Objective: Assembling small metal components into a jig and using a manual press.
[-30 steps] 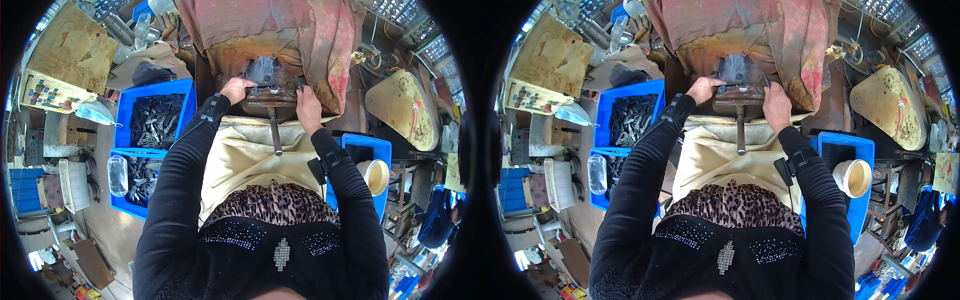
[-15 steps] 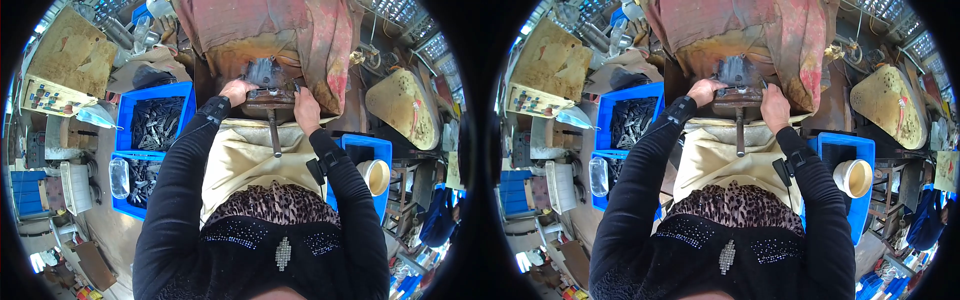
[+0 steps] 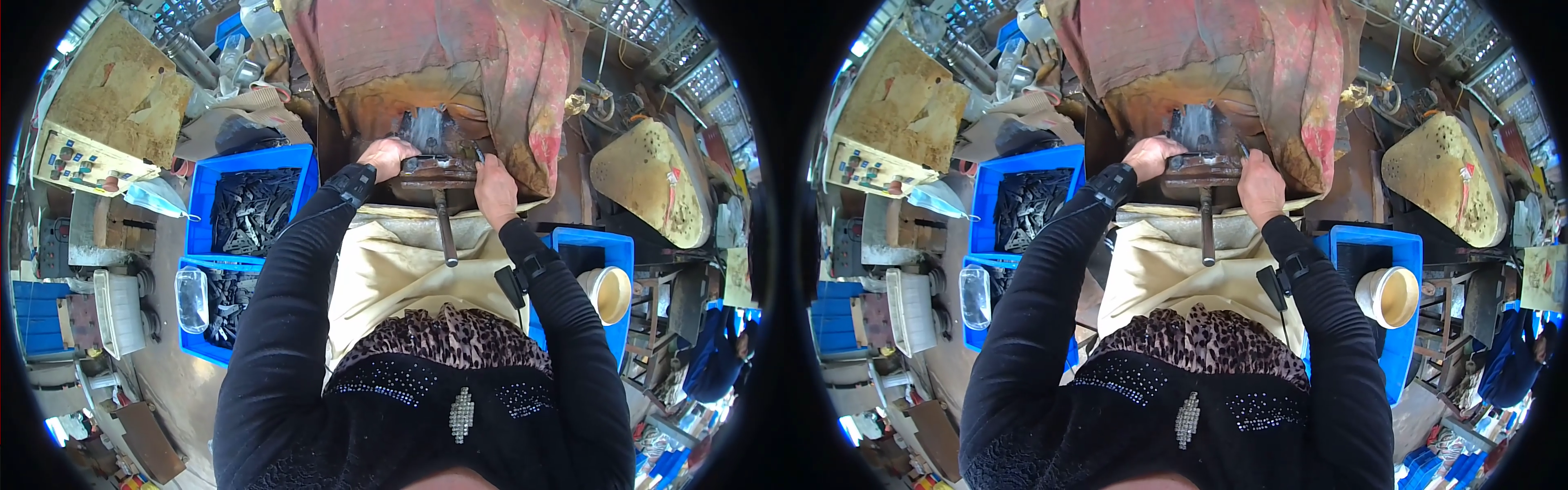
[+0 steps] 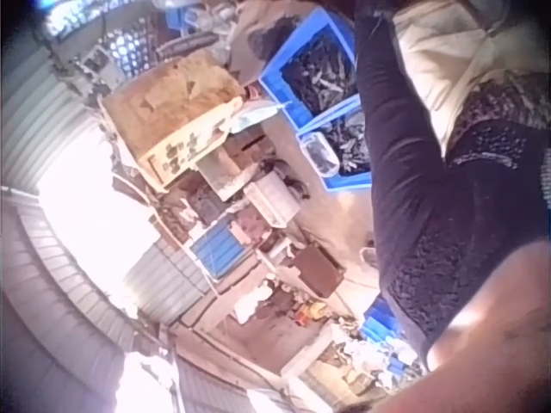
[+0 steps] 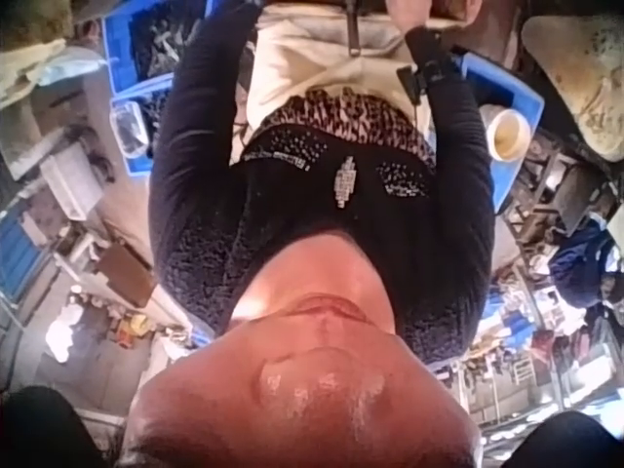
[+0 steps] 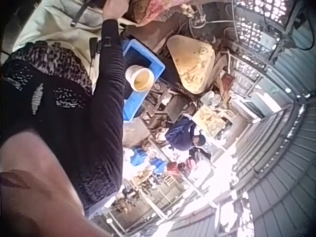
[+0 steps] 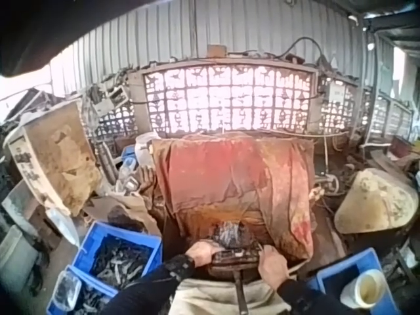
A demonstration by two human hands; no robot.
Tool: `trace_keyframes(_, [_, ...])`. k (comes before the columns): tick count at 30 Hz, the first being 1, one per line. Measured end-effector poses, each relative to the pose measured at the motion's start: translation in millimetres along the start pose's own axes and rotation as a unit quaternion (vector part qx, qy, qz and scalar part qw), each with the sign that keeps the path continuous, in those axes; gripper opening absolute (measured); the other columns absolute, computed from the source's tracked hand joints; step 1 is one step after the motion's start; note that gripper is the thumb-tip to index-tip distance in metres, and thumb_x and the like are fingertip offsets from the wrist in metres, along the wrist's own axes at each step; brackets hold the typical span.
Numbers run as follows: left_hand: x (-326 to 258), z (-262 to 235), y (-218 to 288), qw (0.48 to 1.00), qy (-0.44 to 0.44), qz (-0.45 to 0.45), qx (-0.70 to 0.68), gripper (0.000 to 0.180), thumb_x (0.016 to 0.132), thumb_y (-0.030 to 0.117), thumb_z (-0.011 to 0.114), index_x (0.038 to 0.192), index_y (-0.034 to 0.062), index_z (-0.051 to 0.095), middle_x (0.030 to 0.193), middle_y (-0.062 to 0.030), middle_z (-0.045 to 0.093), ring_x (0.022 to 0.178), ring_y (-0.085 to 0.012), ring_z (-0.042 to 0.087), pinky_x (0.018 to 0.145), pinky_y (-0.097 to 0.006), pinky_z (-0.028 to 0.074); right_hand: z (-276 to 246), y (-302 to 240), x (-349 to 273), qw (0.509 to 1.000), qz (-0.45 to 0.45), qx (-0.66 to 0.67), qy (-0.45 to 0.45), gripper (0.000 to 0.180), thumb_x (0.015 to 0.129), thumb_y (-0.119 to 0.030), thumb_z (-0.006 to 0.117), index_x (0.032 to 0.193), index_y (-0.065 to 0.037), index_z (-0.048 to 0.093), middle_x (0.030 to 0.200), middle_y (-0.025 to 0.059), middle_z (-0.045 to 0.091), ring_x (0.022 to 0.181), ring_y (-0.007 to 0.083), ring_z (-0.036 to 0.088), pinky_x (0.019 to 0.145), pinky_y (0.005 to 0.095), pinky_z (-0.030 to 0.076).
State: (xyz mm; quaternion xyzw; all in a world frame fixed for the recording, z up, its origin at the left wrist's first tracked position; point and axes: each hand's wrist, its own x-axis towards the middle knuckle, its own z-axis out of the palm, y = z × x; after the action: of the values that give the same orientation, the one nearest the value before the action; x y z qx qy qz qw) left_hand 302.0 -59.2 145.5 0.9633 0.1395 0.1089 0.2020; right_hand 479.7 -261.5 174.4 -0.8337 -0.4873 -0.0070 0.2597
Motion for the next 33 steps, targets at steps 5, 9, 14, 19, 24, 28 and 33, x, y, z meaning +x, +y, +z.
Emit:
trace_keyframes(5, [-7.5,1.5,-5.5,1.000,-0.020,-0.012,0.001,0.049,0.073,-0.004,0.054,0.116,0.0153,0.068,0.116,-0.0094,0.067,0.110,-0.0310,0.060,0.095,-0.037,0.048,-0.2,-2.6,0.0,1.000,0.008,-0.006,-0.006,0.016,0.095,-0.020,0.051,0.099,-0.004,0.051,0.099,0.0212,0.062,0.085,0.0437,0.061,0.072,0.0517,0.049])
trace_keyframes(9, [-7.9,4.2,-9.1,0.999,-0.027,-0.025,-0.026,0.051,0.074,-0.005,0.053,0.118,0.0166,0.068,0.117,-0.0115,0.066,0.111,-0.0309,0.060,0.095,-0.036,0.048,0.9,-2.3,1.6,1.000,0.008,-0.009,-0.012,0.016,0.095,-0.020,0.051,0.100,-0.004,0.051,0.099,0.0210,0.062,0.086,0.0438,0.061,0.072,0.0518,0.049])
trace_keyframes(14, [-0.6,4.9,-9.9,0.997,-0.017,-0.036,-0.069,0.045,0.072,-0.006,0.060,0.111,0.0136,0.071,0.104,-0.0148,0.069,0.100,-0.0340,0.064,0.088,-0.038,0.051,-1.0,-1.8,1.6,1.000,0.019,-0.008,-0.018,0.018,0.097,-0.021,0.049,0.099,-0.004,0.051,0.097,0.0233,0.062,0.086,0.0451,0.060,0.073,0.0528,0.048])
trace_keyframes(19, [-4.2,10.0,-17.1,0.997,-0.020,-0.018,-0.068,0.046,0.073,-0.006,0.060,0.113,0.0137,0.070,0.104,-0.0159,0.069,0.099,-0.0346,0.065,0.088,-0.039,0.051,2.6,-5.2,1.4,0.999,0.032,-0.017,-0.022,0.018,0.096,-0.021,0.049,0.099,-0.004,0.051,0.097,0.0229,0.062,0.086,0.0450,0.060,0.073,0.0526,0.048])
trace_keyframes(24, [-2.4,2.9,-17.2,0.998,-0.025,0.010,-0.055,0.050,0.074,-0.005,0.056,0.117,0.0156,0.068,0.113,-0.0140,0.067,0.107,-0.0324,0.062,0.093,-0.038,0.049,3.6,-4.6,-0.7,1.000,0.018,-0.012,-0.011,0.017,0.096,-0.020,0.050,0.101,-0.004,0.052,0.096,0.0225,0.062,0.086,0.0446,0.060,0.072,0.0521,0.048])
trace_keyframes(28, [-3.2,7.1,-5.5,0.997,-0.048,0.014,-0.054,0.050,0.074,-0.005,0.055,0.117,0.0154,0.068,0.115,-0.0140,0.066,0.109,-0.0315,0.061,0.095,-0.036,0.048,8.5,4.2,1.6,1.000,0.009,-0.014,-0.010,0.017,0.096,-0.020,0.050,0.103,-0.004,0.053,0.096,0.0225,0.062,0.086,0.0441,0.060,0.072,0.0520,0.048])
trace_keyframes(33, [-1.8,8.8,-14.5,0.989,-0.071,-0.014,-0.132,0.049,0.072,-0.004,0.056,0.116,0.0141,0.069,0.112,-0.0134,0.067,0.106,-0.0319,0.062,0.094,-0.037,0.048,6.7,6.5,-0.4,1.000,0.002,-0.009,0.005,0.018,0.096,-0.020,0.050,0.104,-0.004,0.053,0.095,0.0225,0.062,0.086,0.0436,0.060,0.072,0.0521,0.048])
